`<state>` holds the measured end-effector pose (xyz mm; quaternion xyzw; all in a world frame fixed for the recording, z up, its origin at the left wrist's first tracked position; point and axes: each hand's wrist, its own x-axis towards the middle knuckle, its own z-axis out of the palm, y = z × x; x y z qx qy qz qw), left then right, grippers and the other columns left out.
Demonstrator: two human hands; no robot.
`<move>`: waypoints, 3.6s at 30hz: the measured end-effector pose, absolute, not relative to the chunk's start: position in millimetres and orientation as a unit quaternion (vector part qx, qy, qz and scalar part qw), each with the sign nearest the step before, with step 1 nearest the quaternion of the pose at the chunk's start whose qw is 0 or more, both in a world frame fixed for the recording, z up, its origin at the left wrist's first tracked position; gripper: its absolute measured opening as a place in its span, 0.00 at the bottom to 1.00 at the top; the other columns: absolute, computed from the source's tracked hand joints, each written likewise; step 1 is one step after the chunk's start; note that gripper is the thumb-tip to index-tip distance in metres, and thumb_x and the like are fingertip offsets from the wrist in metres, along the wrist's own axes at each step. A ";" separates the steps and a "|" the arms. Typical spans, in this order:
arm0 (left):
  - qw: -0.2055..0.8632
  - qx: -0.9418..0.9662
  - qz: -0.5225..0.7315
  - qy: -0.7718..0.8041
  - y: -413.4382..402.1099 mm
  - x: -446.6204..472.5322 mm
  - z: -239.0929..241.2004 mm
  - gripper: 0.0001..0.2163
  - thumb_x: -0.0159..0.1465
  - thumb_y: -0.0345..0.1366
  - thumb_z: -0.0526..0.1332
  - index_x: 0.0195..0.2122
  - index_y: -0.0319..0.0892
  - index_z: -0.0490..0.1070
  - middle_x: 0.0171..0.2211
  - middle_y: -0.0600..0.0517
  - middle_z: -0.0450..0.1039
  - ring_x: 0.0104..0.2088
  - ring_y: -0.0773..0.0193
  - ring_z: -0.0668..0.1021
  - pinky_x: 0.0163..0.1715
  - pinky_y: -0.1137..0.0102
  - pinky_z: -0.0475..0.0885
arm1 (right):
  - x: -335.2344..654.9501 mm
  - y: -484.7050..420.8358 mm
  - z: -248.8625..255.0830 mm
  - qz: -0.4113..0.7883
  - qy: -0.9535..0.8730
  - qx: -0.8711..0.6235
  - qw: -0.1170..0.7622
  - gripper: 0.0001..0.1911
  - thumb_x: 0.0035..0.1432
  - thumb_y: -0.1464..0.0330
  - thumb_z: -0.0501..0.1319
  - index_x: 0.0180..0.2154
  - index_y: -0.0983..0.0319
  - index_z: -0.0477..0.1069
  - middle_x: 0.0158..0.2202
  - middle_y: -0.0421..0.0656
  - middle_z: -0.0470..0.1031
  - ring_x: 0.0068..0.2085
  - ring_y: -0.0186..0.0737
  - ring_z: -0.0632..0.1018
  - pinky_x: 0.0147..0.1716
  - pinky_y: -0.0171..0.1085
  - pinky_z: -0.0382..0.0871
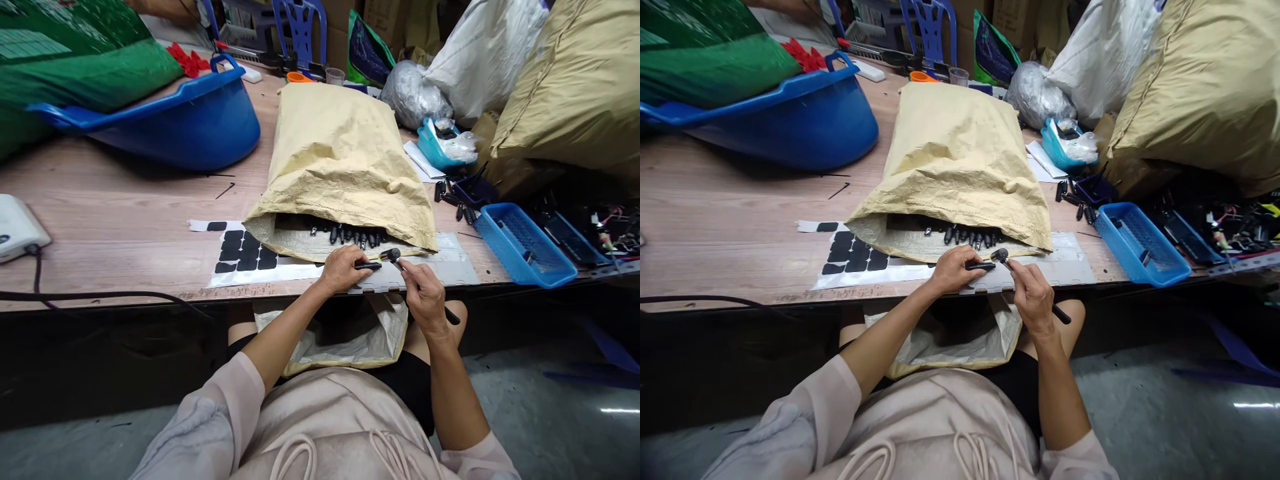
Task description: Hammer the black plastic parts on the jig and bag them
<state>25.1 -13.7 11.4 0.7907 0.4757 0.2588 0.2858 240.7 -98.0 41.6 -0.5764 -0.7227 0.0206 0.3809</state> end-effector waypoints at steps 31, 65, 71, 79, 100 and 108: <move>0.286 0.779 0.268 0.490 -17.6 28.4 14.2 0.06 0.56 0.35 0.72 0.34 0.45 0.79 0.36 0.52 0.78 0.41 0.57 0.78 0.44 0.64 0.72 | 283.9 -45.7 10.1 -0.125 -0.733 -0.596 0.304 0.13 0.71 0.63 0.59 0.47 0.56 0.82 0.37 0.45 0.79 0.41 0.45 0.76 0.45 0.41 0.69; 0.425 0.839 -0.031 0.338 -92.8 -23.1 14.0 0.12 0.64 0.40 0.66 0.49 0.47 0.80 0.40 0.50 0.83 0.38 0.57 0.83 0.36 0.69 0.72 | 288.6 -39.3 -8.9 -0.109 -0.719 -0.624 0.287 0.12 0.67 0.65 0.61 0.47 0.55 0.82 0.40 0.45 0.77 0.43 0.46 0.74 0.45 0.41 0.68; 0.260 0.802 0.122 0.524 -12.2 -34.7 78.0 0.13 0.69 0.41 0.58 0.46 0.46 0.81 0.42 0.49 0.83 0.41 0.56 0.81 0.39 0.67 0.72 | 288.3 -38.8 -9.3 -0.107 -0.720 -0.624 0.284 0.12 0.67 0.65 0.61 0.48 0.55 0.81 0.40 0.45 0.77 0.43 0.45 0.74 0.45 0.41 0.67; 0.097 0.777 0.159 0.602 61.5 -25.3 72.2 0.13 0.67 0.34 0.55 0.42 0.44 0.81 0.46 0.43 0.79 0.51 0.48 0.77 0.49 0.59 0.73 | 287.6 -38.9 -8.8 -0.086 -0.721 -0.625 0.288 0.12 0.67 0.65 0.61 0.47 0.55 0.81 0.39 0.44 0.76 0.44 0.46 0.73 0.46 0.41 0.67; 0.138 0.694 0.199 0.678 69.2 3.4 56.8 0.07 0.60 0.38 0.63 0.35 0.46 0.80 0.38 0.46 0.81 0.46 0.49 0.79 0.45 0.60 0.75 | 285.6 -40.0 -6.5 -0.078 -0.714 -0.631 0.294 0.11 0.66 0.65 0.61 0.46 0.56 0.82 0.39 0.44 0.76 0.42 0.45 0.73 0.45 0.41 0.67; 0.165 0.705 0.227 0.651 34.4 -13.8 67.1 0.06 0.58 0.37 0.66 0.37 0.46 0.79 0.38 0.50 0.82 0.43 0.53 0.80 0.42 0.63 0.73 | 285.9 -39.7 -7.5 -0.071 -0.713 -0.634 0.291 0.12 0.66 0.66 0.62 0.47 0.55 0.82 0.40 0.45 0.76 0.43 0.46 0.73 0.45 0.42 0.67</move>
